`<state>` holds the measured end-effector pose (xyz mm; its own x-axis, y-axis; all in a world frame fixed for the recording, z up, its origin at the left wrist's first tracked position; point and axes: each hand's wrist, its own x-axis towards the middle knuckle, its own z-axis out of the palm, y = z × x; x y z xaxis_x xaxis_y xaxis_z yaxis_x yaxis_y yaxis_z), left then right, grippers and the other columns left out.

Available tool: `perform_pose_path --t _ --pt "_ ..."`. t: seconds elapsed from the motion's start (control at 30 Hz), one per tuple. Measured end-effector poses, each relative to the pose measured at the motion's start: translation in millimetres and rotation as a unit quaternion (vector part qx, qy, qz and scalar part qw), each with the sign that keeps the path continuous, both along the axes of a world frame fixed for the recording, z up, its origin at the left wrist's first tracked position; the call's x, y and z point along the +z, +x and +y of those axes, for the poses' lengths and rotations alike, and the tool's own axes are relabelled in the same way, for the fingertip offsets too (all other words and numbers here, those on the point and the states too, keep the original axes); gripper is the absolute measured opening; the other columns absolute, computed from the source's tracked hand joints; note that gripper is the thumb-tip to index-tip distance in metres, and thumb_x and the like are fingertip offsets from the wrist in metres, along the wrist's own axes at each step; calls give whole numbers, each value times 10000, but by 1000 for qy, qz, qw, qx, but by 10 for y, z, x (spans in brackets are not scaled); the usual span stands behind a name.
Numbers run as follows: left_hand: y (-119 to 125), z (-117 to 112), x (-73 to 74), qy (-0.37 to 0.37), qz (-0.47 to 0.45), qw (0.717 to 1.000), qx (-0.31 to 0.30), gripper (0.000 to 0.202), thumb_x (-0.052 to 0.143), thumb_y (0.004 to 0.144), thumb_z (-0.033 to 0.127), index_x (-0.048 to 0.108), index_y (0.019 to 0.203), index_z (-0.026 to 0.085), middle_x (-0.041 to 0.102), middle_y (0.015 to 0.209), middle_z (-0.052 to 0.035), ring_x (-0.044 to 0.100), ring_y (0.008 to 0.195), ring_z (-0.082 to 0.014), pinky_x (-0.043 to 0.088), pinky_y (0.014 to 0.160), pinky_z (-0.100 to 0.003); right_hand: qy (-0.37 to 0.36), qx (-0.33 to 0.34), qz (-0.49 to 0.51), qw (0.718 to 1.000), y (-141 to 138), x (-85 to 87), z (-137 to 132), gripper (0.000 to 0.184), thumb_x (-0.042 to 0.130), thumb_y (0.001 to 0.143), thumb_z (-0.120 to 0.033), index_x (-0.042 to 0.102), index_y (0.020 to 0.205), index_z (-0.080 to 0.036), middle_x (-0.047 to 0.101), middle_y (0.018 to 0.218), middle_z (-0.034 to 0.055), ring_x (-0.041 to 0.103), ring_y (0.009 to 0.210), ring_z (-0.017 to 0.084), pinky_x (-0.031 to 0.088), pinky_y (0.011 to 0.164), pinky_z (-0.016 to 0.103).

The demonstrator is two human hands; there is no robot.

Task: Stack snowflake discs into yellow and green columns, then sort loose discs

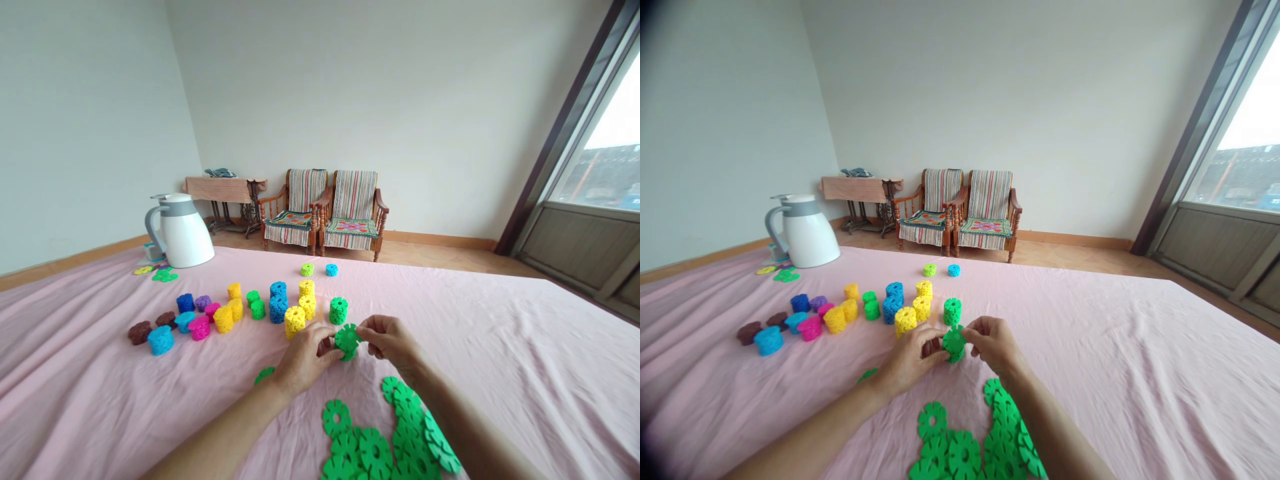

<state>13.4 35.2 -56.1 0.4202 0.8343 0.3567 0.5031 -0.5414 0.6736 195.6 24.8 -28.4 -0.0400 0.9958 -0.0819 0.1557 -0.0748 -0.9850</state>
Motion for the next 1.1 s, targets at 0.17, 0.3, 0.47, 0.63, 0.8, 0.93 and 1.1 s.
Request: perform_pose_path --t 0.17,0.3,0.47,0.63,0.8,0.93,1.1 --pt "3 -3 6 -2 6 1000 2 230 667 761 306 665 960 189 587 808 -13 534 692 -141 399 591 -236 -15 -20 -6 1000 -77 -39 16 156 631 638 -280 547 601 -155 501 438 -55 433 376 53 257 390 189" --pt "2 -1 3 -10 6 1000 0 241 658 764 318 663 971 196 585 807 -13 536 684 -140 404 584 -235 -13 -39 -41 998 -82 -88 50 119 604 662 -254 563 612 -153 505 439 -49 454 373 66 273 384 193" --pt "-7 6 -18 -8 4 1000 4 258 662 758 297 654 992 189 582 802 -14 540 690 -148 418 600 -248 35 -59 -102 992 21 -71 70 109 528 713 -255 558 664 -162 598 603 -5 514 414 76 340 413 206" --pt "-5 5 -30 2 1 1000 11 262 677 741 292 651 981 191 591 815 -16 545 729 -162 432 640 -262 75 75 -312 944 321 100 -72 51 567 667 -215 574 639 -173 605 612 9 552 538 119 368 491 226" --pt "-2 0 -22 3 9 1000 16 275 686 735 313 654 978 189 602 835 -23 553 749 -169 432 667 -271 60 198 -445 871 526 204 -240 206 652 566 -208 606 766 -190 642 832 33 544 780 173 386 654 264" --pt "-4 -1 -21 5 10 1000 21 269 683 735 321 659 968 190 608 844 -30 558 774 -182 434 682 -281 35 226 -462 857 511 203 -257 250 658 542 -200 607 787 -188 630 821 29 533 780 177 381 653 265" --pt "-5 -1 -21 6 11 1000 24 272 686 729 322 662 969 194 614 849 -33 562 792 -190 436 695 -288 30 231 -453 860 505 186 -212 266 674 524 -200 630 786 -188 615 782 14 523 738 158 366 594 239"
